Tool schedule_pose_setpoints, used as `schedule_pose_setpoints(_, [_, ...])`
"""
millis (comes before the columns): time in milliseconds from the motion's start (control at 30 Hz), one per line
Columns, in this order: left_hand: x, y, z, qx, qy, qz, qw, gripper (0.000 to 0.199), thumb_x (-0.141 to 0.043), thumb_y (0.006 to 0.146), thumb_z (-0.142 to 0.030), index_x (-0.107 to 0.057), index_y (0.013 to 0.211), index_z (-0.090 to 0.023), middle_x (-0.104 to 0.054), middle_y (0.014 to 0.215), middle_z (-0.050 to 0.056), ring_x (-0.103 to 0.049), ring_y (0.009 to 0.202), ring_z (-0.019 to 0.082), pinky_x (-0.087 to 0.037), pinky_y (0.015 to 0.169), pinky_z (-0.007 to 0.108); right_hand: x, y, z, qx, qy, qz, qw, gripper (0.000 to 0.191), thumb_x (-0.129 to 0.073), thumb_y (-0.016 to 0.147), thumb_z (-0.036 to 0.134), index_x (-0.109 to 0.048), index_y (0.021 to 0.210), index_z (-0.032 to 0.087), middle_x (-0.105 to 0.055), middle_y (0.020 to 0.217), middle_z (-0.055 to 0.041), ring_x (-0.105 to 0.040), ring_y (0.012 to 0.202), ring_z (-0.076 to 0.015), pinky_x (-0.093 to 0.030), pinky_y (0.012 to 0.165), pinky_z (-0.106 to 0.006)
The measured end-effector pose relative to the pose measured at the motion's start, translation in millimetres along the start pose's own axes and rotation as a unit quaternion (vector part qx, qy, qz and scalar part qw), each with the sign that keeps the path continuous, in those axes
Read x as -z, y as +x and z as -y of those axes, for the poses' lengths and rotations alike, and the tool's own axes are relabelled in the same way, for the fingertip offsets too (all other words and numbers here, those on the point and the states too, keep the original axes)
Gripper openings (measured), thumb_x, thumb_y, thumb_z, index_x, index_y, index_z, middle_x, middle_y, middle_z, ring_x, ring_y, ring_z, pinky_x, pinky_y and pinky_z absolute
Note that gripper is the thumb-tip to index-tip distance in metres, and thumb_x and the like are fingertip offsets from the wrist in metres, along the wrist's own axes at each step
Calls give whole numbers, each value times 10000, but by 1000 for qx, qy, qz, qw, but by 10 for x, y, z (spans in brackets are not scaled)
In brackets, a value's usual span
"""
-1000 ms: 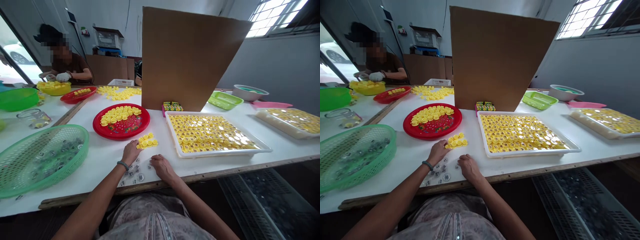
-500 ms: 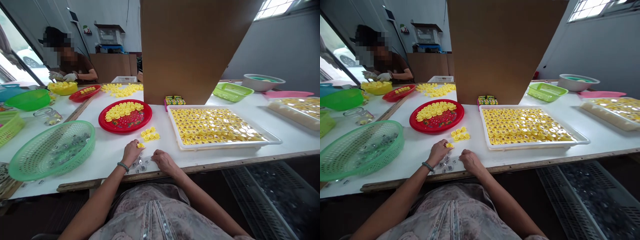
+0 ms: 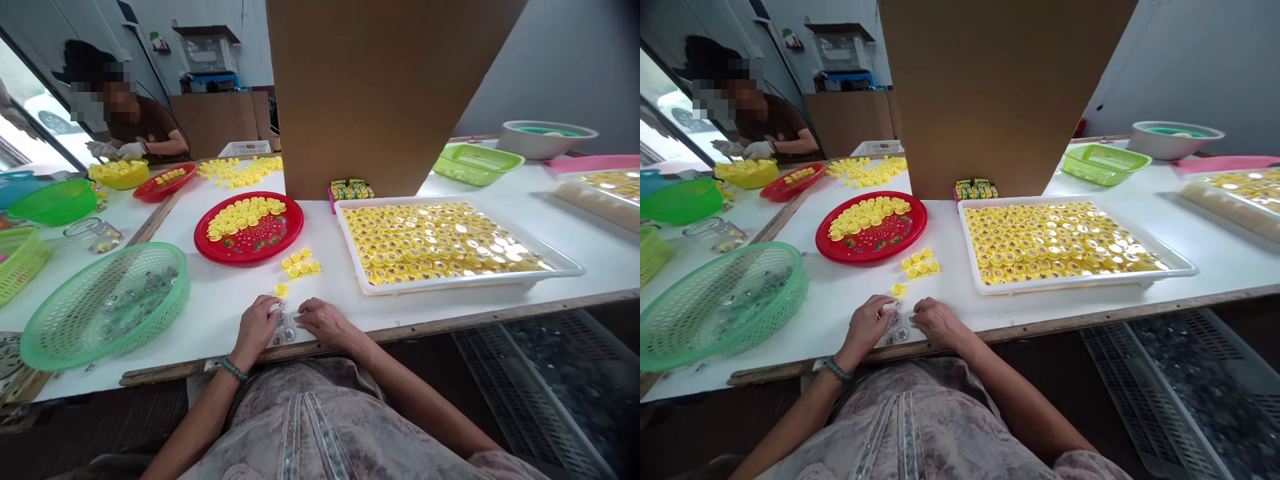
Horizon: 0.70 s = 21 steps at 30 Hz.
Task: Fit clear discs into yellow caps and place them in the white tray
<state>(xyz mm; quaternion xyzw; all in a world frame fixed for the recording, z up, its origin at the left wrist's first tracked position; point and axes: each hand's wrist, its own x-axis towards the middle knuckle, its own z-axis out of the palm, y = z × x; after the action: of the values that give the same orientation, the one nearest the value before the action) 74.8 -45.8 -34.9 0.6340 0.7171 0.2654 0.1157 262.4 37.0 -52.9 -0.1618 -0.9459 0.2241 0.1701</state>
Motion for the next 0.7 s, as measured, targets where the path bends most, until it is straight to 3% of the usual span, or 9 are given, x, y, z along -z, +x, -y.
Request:
schedule_pose_setpoints(100, [-37,11,-78,-48,-16,25,998,241,-467,828,-186,-618,1015,-192,-622,1062,58,-583,964,192,-462,861,318,-12,-6,-5,-2,-11,-14,1000,168,-537,875,223,-698,877,174,-619,947,-81,-552,864,-172,-438,782,-278])
schedule_pose_setpoints(233, [-111,60,-198,-136,1,103,985,273,-490,758,-92,-609,988,-181,-633,998,64,-556,960,211,-453,866,343,-26,4,-22,-45,6,-30,999,166,-520,867,160,-685,846,161,-610,926,-78,-563,846,-165,-443,783,-270])
schedule_pose_setpoints(467, [-240,242,-237,-152,72,125,978,198,-415,829,-129,-612,840,-140,-635,833,104,-565,825,241,-458,756,380,-29,14,-150,-140,183,-117,966,152,-512,847,123,-653,878,170,-646,856,-41,-600,815,-143,-460,770,-255])
schedule_pose_setpoints(533, [-269,294,-224,-113,19,111,987,204,-427,834,-153,-628,860,-147,-660,853,105,-588,826,238,-458,761,377,-16,7,-174,-176,253,-155,939,174,-511,847,146,-627,973,176,-659,856,-37,-612,796,-142,-474,748,-263])
schedule_pose_setpoints(600, [-299,347,-217,-24,-95,99,990,186,-477,819,-190,-634,917,-167,-684,841,79,-616,782,214,-469,740,350,5,4,-176,-207,307,-194,908,249,-551,828,183,-591,1073,178,-662,867,-38,-618,791,-144,-486,721,-267])
schedule_pose_setpoints(700, [-328,419,-233,121,-306,108,938,224,-569,776,-254,-610,983,-180,-695,758,36,-625,670,171,-488,669,296,31,18,-150,-216,320,-228,894,324,-655,761,250,-612,1075,181,-650,879,-45,-607,774,-149,-487,687,-268])
